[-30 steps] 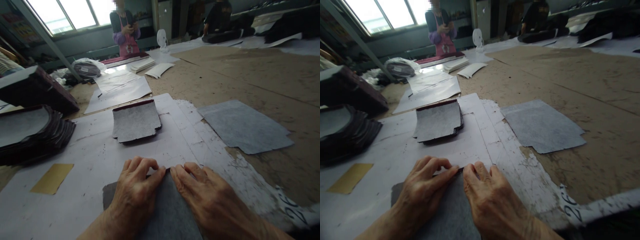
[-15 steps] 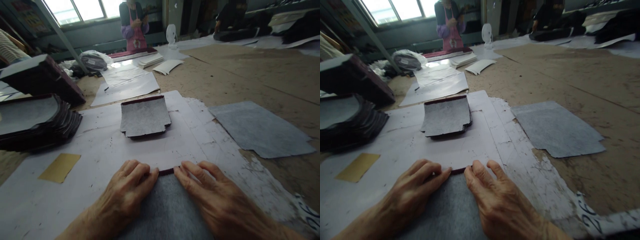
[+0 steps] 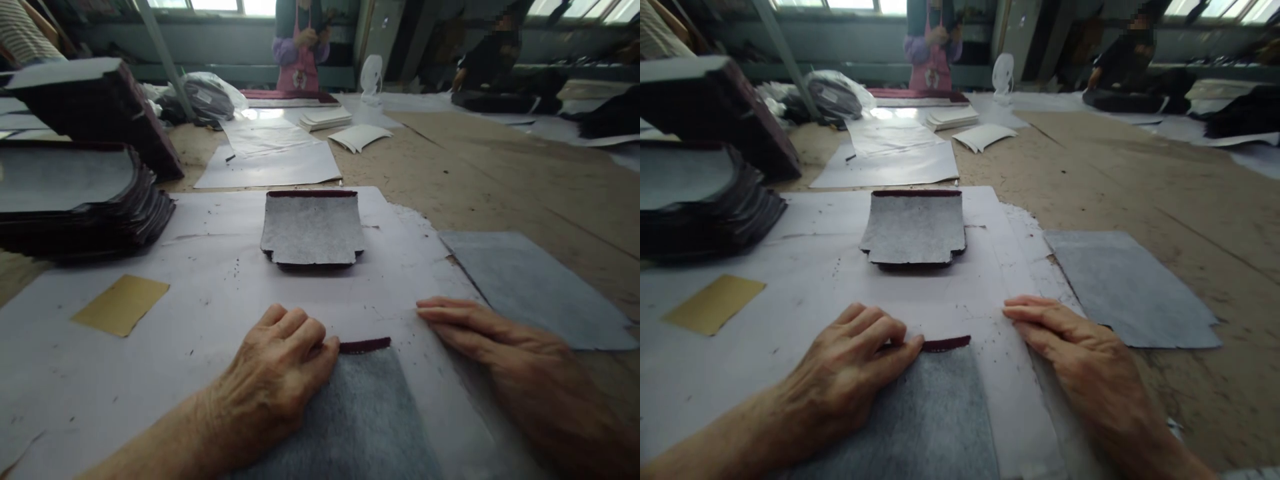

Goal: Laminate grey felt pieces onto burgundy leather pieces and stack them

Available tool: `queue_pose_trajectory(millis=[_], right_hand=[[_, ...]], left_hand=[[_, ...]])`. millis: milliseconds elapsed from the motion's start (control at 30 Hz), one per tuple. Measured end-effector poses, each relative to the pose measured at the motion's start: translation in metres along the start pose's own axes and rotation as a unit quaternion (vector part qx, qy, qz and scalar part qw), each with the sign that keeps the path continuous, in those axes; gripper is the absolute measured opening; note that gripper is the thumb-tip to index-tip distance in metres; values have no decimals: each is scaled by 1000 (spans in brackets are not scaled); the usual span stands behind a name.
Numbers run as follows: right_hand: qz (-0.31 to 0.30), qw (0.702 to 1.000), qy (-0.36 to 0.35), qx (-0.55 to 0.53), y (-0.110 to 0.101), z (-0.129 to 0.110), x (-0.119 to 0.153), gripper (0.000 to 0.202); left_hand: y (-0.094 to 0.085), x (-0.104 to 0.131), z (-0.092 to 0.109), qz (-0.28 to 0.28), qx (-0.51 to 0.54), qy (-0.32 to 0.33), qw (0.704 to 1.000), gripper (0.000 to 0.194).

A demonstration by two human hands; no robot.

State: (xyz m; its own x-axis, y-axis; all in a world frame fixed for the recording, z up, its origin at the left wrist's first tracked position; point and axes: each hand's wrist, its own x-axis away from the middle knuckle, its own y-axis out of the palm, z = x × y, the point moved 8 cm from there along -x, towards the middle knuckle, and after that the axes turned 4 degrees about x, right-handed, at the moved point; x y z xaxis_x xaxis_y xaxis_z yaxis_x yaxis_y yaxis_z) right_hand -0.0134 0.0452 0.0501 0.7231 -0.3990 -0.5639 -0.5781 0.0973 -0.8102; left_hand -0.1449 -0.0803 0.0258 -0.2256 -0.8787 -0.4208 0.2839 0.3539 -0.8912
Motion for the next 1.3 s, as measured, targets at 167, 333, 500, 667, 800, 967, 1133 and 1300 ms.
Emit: queue_pose_trajectory(millis=[167, 333, 500, 667, 800, 967, 1133, 1300], right_hand=[[3, 991, -131, 21, 6, -63, -6, 29], [14, 980, -185, 66, 27, -99, 11, 33], [-20, 984, -169, 49, 28, -86, 19, 33], [-36, 982, -177, 57, 24, -87, 11, 36], [-47, 977, -195, 75, 29, -92, 9, 42], [-68, 966, -224, 110, 35, -102, 9, 42], [-85, 950, -252, 163, 37, -110, 6, 46], [-89, 945, -254, 187, 38, -121, -5, 39]], left_hand=[[-1, -1, 2, 7, -12, 14, 1000, 28], [-2, 1, 4, 23, -23, 18, 999, 26], [0, 4, -3, 0, 6, 6, 1000, 27], [-15, 18, -18, 32, 95, 10, 995, 35], [-22, 31, -24, 28, 113, 14, 993, 41], [-22, 32, -20, 12, 81, 26, 996, 34], [-21, 31, -17, 18, 66, 40, 997, 28], [-16, 32, -13, -9, 46, 53, 997, 28]])
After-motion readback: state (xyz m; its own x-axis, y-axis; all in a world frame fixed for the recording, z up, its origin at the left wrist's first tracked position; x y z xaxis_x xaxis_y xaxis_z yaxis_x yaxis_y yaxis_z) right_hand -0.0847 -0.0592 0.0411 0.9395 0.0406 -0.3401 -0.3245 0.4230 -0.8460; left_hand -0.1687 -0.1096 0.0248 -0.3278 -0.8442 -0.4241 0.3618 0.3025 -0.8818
